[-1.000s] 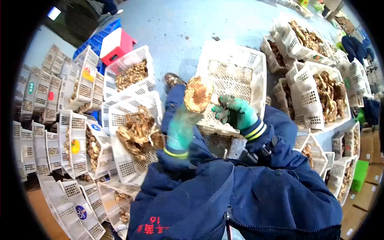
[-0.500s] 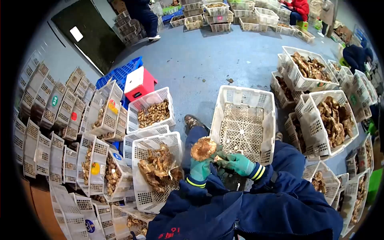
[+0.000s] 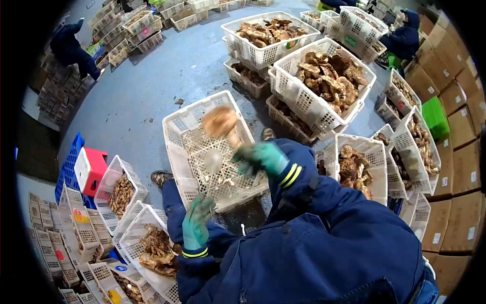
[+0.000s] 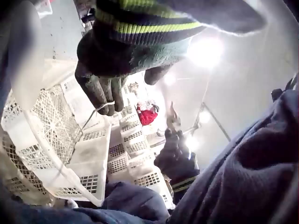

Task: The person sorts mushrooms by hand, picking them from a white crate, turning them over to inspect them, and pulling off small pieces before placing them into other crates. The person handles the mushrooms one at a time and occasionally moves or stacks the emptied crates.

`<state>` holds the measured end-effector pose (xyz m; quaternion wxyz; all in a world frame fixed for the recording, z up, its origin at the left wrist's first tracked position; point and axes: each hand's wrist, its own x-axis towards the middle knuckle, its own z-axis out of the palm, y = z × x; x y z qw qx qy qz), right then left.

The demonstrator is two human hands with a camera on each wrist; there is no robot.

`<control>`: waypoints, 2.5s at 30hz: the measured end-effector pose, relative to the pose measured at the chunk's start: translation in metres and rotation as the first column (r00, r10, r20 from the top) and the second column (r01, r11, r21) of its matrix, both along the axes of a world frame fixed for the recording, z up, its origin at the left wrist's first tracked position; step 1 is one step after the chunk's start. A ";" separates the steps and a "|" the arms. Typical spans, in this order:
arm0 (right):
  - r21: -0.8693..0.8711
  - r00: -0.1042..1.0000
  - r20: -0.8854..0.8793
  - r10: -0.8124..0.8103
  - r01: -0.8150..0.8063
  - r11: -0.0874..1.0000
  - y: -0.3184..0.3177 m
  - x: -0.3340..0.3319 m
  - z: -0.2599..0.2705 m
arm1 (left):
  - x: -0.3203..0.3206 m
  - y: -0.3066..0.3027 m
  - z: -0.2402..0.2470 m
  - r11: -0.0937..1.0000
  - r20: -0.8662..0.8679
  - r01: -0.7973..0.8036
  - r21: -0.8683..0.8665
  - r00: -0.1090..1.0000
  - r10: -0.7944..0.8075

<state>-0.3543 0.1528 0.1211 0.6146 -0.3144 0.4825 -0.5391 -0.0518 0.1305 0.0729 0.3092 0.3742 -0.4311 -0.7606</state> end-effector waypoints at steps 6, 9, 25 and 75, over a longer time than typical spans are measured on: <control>-0.030 0.733 0.247 -0.634 0.660 0.751 0.005 -0.135 0.010 | 0.001 -0.001 -0.006 0.999 0.066 -0.002 -0.033 0.998 0.004; -0.100 0.640 0.117 -0.760 0.769 0.632 0.007 -0.187 0.021 | 0.003 -0.005 -0.013 1.000 0.043 0.009 -0.011 0.999 -0.009; 0.164 0.642 -0.319 -0.697 0.762 0.626 0.070 -0.333 0.006 | 0.006 -0.003 -0.011 0.999 0.009 0.048 -0.004 0.999 -0.048; -0.838 0.754 -0.529 -0.390 -0.536 0.100 -0.070 0.277 0.081 | 0.327 0.048 0.047 0.085 -0.280 -0.931 -0.354 0.192 0.941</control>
